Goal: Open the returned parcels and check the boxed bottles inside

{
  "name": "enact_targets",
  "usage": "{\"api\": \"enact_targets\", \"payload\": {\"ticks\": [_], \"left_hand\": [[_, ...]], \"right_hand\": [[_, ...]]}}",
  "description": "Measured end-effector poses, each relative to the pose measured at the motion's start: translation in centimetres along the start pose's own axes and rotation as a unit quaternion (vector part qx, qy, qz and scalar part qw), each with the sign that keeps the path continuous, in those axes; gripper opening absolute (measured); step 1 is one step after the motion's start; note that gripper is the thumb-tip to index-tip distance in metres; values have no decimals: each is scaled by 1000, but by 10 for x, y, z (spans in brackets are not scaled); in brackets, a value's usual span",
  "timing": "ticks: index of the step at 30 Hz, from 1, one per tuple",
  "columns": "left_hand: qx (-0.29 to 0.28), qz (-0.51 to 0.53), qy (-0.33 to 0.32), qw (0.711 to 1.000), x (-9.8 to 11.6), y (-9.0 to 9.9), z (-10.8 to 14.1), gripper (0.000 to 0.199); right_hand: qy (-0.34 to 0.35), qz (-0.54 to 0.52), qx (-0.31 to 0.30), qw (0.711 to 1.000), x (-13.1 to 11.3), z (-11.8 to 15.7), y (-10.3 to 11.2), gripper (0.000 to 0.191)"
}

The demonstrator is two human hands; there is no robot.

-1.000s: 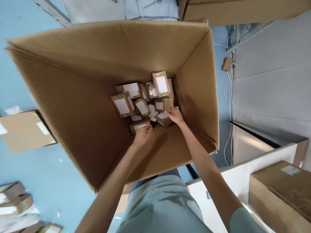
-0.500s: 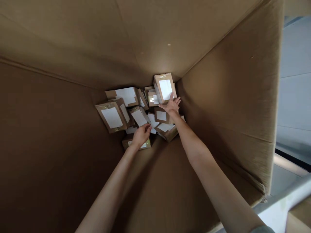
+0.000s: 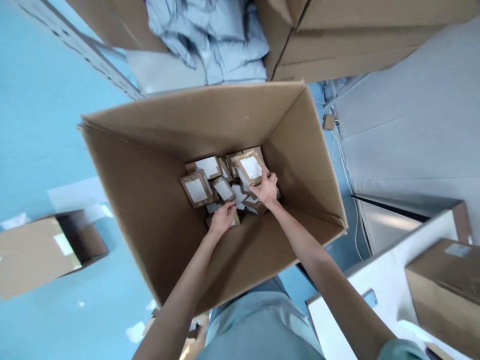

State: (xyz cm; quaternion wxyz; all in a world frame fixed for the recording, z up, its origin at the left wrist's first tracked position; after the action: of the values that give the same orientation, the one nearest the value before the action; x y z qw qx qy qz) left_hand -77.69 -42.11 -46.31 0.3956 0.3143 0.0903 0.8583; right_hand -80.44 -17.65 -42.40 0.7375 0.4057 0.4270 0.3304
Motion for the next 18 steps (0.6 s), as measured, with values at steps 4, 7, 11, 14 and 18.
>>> {"api": "enact_targets", "payload": {"ticks": [4,7,11,14,18], "left_hand": [[-15,87,-41,995,55,23,87,43],[-36,144,-75,986,87,25,166,68],[-85,173,-163,968,118,13,281,85],[-124,167,-240,948,133,-3,357,80],[-188,56,-302,933,141,-61,429,75]], "right_hand": [[20,-31,30,999,-35,99,95,100],[32,-82,80,993,-51,181,160,100],[49,-95,188,976,-62,293,228,94],[37,-76,282,956,-62,374,263,92],[-39,-71,375,923,-32,473,283,89]]}}
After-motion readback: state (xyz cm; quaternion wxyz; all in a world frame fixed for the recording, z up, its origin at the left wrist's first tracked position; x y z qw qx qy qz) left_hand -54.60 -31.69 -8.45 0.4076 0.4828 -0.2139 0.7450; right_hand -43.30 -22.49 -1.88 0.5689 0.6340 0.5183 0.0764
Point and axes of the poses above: each hand's wrist, its own z-axis away from the middle knuckle, its own y-axis out of the back of the hand, x = y × z, the point moved 9 cm from there along -z, towards the middle knuckle, and after that the axes turned 13 degrees about y, right-handed, at the moved point
